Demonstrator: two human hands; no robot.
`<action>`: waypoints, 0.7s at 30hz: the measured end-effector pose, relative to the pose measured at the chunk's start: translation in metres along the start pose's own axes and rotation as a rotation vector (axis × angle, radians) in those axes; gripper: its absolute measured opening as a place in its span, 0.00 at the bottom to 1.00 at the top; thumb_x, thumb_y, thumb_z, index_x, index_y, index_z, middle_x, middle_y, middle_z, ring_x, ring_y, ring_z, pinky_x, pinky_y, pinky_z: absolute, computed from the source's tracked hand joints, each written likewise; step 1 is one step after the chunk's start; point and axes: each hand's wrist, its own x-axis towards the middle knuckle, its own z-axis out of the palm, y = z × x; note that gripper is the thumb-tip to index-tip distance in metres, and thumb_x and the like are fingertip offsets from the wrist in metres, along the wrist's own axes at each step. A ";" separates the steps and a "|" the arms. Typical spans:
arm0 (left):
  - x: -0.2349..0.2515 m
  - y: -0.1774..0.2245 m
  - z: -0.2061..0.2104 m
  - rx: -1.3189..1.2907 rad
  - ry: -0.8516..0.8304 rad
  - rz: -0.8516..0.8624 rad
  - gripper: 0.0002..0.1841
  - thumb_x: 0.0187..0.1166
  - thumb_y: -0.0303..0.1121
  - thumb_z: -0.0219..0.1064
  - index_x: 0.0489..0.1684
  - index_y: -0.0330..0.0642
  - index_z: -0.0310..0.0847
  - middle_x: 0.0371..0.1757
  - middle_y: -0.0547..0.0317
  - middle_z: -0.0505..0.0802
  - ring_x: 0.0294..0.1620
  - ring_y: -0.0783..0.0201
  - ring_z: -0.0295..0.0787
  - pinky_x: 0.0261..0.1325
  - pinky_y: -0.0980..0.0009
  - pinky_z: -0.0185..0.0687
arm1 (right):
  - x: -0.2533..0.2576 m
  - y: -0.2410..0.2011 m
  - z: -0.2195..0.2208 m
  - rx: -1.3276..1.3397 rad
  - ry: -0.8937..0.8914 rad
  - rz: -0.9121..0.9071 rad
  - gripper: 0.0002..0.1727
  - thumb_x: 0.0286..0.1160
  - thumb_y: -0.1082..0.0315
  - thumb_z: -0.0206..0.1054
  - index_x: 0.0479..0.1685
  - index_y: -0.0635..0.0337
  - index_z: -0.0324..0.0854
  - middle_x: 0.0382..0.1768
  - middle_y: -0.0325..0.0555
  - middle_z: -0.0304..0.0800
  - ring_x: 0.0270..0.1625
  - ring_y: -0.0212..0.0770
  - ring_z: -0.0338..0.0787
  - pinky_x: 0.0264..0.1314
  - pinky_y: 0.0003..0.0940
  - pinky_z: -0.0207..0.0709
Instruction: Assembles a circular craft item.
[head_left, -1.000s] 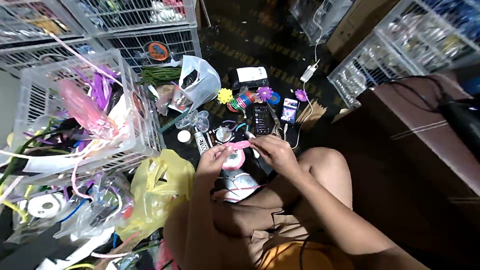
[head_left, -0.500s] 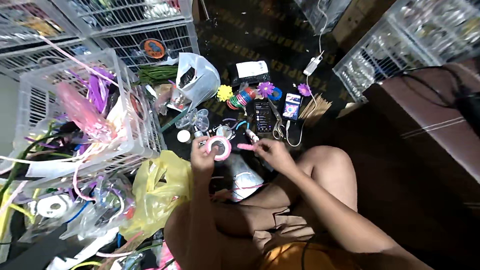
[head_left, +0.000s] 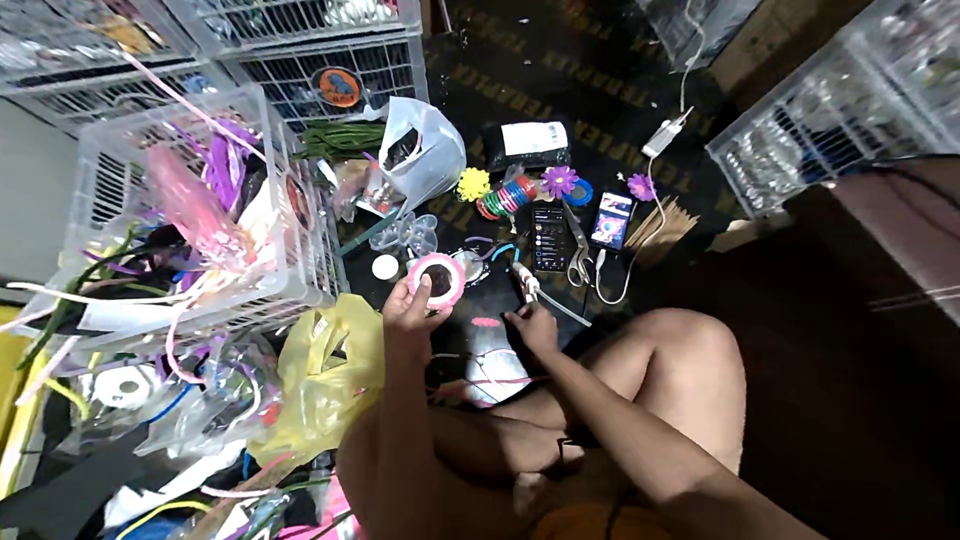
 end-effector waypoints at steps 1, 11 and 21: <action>0.000 0.001 0.001 0.000 -0.001 0.005 0.15 0.90 0.34 0.60 0.70 0.41 0.75 0.54 0.50 0.91 0.46 0.58 0.94 0.45 0.61 0.94 | -0.001 0.001 -0.003 0.060 0.065 0.041 0.29 0.77 0.53 0.74 0.64 0.70 0.79 0.60 0.68 0.87 0.66 0.63 0.86 0.72 0.60 0.75; 0.009 -0.012 -0.010 0.128 -0.042 -0.049 0.19 0.88 0.24 0.57 0.76 0.39 0.65 0.58 0.46 0.88 0.48 0.58 0.93 0.49 0.60 0.93 | 0.046 0.005 -0.001 0.108 0.233 0.015 0.49 0.67 0.53 0.82 0.88 0.57 0.61 0.80 0.74 0.68 0.81 0.74 0.69 0.78 0.72 0.64; 0.049 -0.091 -0.002 1.420 -0.254 -0.198 0.13 0.84 0.36 0.65 0.55 0.37 0.88 0.57 0.32 0.91 0.61 0.33 0.87 0.58 0.30 0.79 | 0.032 -0.024 -0.064 0.609 0.093 -0.214 0.21 0.80 0.58 0.72 0.59 0.68 0.81 0.41 0.48 0.90 0.36 0.36 0.88 0.44 0.36 0.84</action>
